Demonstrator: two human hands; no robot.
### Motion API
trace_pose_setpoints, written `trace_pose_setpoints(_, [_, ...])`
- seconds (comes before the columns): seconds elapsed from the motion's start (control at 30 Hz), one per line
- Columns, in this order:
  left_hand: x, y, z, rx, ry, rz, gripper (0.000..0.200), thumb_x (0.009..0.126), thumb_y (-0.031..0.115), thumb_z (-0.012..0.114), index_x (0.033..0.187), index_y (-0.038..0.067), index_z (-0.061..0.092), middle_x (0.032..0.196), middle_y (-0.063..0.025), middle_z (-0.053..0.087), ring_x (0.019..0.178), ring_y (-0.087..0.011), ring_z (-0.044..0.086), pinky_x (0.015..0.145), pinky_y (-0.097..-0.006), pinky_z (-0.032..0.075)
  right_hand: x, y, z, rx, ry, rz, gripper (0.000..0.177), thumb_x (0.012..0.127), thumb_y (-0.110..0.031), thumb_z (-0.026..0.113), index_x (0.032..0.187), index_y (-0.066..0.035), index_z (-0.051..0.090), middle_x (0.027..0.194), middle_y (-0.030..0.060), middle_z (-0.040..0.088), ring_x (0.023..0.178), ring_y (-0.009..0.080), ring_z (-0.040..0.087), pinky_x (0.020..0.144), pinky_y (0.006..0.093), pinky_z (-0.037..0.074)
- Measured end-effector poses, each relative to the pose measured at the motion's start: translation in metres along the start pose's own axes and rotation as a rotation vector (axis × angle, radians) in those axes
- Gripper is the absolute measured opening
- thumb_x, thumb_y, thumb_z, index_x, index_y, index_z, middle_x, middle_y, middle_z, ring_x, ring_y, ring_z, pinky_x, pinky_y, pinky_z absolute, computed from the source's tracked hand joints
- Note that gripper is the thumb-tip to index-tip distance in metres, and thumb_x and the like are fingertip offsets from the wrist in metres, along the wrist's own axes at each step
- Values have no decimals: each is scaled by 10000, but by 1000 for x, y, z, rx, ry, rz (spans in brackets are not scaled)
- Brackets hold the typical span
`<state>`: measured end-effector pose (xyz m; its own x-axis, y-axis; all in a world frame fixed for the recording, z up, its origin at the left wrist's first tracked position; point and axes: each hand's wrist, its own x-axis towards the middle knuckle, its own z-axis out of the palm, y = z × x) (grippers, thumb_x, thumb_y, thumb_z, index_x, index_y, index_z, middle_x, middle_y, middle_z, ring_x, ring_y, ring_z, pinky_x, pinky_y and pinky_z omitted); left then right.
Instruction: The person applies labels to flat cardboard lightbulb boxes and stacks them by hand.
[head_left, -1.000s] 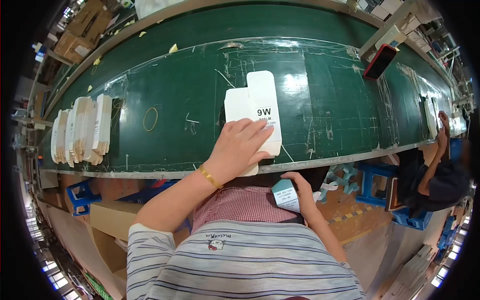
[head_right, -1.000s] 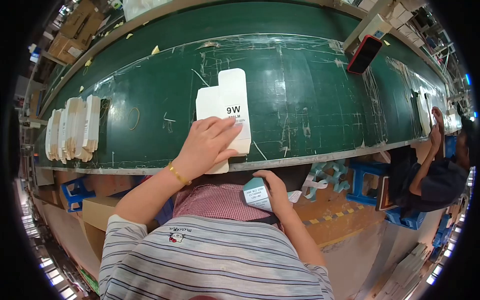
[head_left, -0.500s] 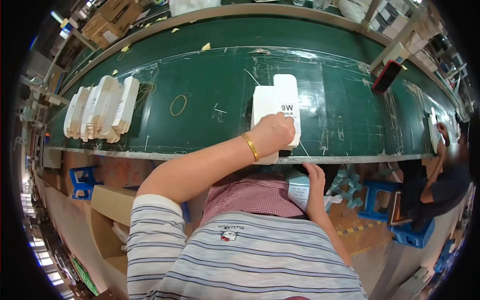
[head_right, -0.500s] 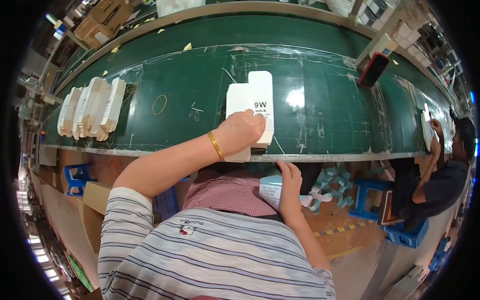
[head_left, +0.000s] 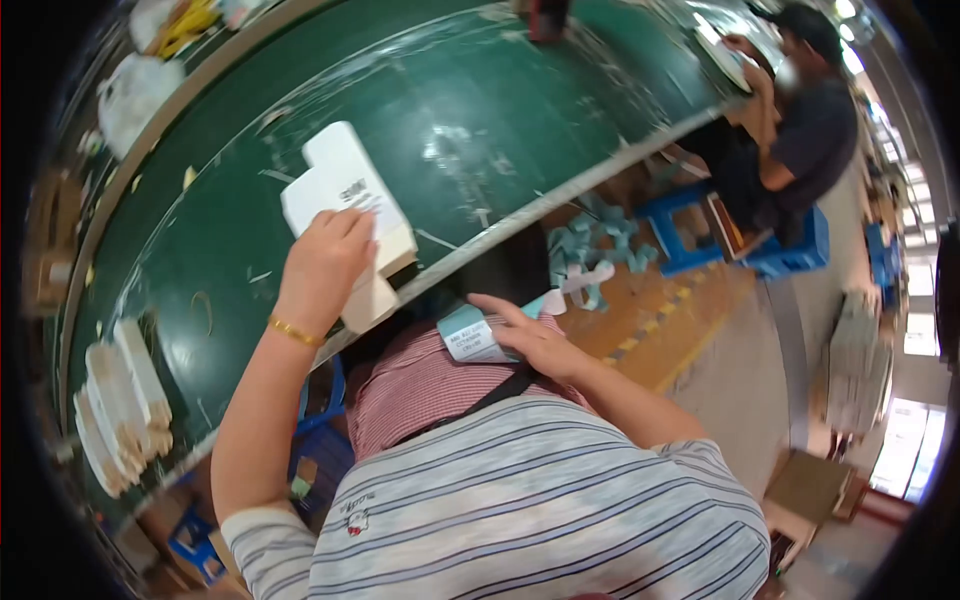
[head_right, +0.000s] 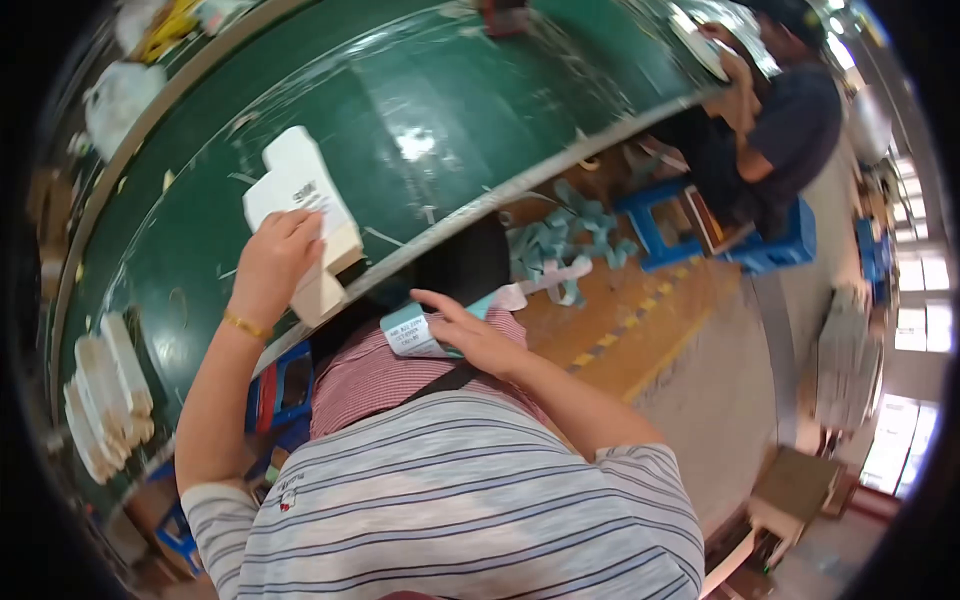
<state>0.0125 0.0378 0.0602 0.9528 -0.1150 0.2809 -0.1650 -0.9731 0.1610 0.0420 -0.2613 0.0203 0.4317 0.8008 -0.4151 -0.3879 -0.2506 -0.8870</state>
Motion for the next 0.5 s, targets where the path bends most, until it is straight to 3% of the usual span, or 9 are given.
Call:
trace_pose_setpoints(0.1, [0, 2, 8, 92, -34, -18, 244, 792, 61, 675, 1031, 28, 633, 1006, -106, 654, 942, -297, 625, 815, -386, 526, -13, 6, -3, -96, -98, -108, 679, 952, -170, 535, 1539, -86, 206, 1440, 171, 437, 1334, 251, 423, 1121, 367, 310])
trace_pose_setpoints(0.17, [5, 15, 4, 72, 33, 32, 194, 819, 51, 655, 1010, 21, 637, 962, -113, 661, 878, -299, 645, 762, -385, 538, -16, 3, 0, -224, -48, -139, 721, 912, -118, 578, 1536, -111, 217, 1405, 193, 473, 1285, 288, 475, 1092, 377, 348])
trace_pose_setpoints(0.23, [6, 12, -11, 114, -32, 30, 216, 790, 43, 659, 1002, 11, 633, 877, -107, 633, 773, -281, 634, 683, -372, 532, -10, 10, -4, -275, 34, -188, 739, 887, -94, 590, 1531, -139, 232, 1380, 201, 500, 1192, 311, 553, 1035, 372, 407])
trace_pose_setpoints(0.27, [8, 11, -20, 126, 75, 75, 204, 783, 31, 673, 984, 15, 647, 874, -101, 650, 754, -277, 641, 667, -364, 532, -8, 12, -6, -313, 81, -237, 739, 880, -86, 591, 1528, -148, 240, 1381, 199, 500, 1149, 311, 581, 1007, 368, 432])
trace_pose_setpoints(0.4, [-15, -13, -77, 319, 166, 70, 242, 759, 8, 704, 1000, 28, 696, 922, -91, 698, 812, -256, 669, 711, -344, 538, -5, -7, -18, -299, 167, -291, 730, 873, -65, 597, 1519, -143, 266, 1375, 162, 509, 1087, 271, 616, 959, 349, 466])
trace_pose_setpoints(0.5, [-66, -51, -90, 397, 84, -108, 268, 771, -13, 695, 1036, 22, 696, 1023, -113, 691, 934, -270, 664, 820, -358, 529, -2, -25, -22, -164, 128, -241, 700, 888, -61, 612, 1508, -122, 291, 1303, 157, 567, 1076, 238, 622, 928, 327, 482])
